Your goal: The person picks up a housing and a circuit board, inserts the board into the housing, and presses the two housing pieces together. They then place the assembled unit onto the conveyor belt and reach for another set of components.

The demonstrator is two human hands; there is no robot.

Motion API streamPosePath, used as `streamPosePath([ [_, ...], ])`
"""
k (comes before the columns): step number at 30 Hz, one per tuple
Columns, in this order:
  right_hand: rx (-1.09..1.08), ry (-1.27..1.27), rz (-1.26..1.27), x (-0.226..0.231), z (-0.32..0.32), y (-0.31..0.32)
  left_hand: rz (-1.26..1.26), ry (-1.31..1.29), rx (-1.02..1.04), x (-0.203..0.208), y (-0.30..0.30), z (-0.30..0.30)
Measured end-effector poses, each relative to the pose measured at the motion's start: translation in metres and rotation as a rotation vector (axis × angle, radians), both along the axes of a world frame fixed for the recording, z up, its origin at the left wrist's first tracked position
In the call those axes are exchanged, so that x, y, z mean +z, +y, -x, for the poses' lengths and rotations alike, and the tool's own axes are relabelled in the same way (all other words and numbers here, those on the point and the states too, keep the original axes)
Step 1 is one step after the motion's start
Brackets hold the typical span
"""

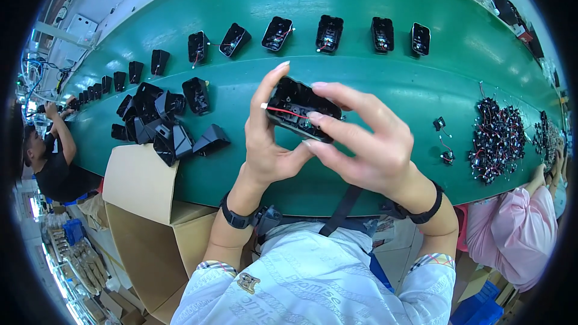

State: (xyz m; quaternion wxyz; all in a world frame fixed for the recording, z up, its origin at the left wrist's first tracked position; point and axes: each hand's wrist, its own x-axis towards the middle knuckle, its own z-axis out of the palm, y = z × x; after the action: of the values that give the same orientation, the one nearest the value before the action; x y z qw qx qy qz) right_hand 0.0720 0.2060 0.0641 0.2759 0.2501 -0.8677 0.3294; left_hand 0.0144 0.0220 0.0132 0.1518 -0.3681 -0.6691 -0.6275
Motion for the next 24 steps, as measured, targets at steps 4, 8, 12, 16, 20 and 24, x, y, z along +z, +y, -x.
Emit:
streamPosePath([
  [4,0.227,-0.474,0.58,0.0,0.006,0.008,0.099,0.039,0.104,0.002,-0.001,0.0],
  [8,0.37,-1.021,1.091,-0.007,0.012,0.018,0.168,0.016,0.203,0.0,0.004,-0.002],
  [12,0.492,-1.221,1.277,-0.018,0.016,0.025,0.016,0.004,0.181,-0.004,0.009,0.002],
  [16,0.47,-1.209,1.267,-0.018,0.014,0.013,0.12,0.052,0.219,0.0,0.003,0.005],
  [20,0.445,-1.214,1.251,-0.018,0.015,0.011,0.141,0.073,0.231,-0.001,0.002,0.006],
  [24,0.458,-1.185,1.259,-0.017,0.013,0.014,0.156,-0.018,0.19,0.001,0.005,0.005],
])
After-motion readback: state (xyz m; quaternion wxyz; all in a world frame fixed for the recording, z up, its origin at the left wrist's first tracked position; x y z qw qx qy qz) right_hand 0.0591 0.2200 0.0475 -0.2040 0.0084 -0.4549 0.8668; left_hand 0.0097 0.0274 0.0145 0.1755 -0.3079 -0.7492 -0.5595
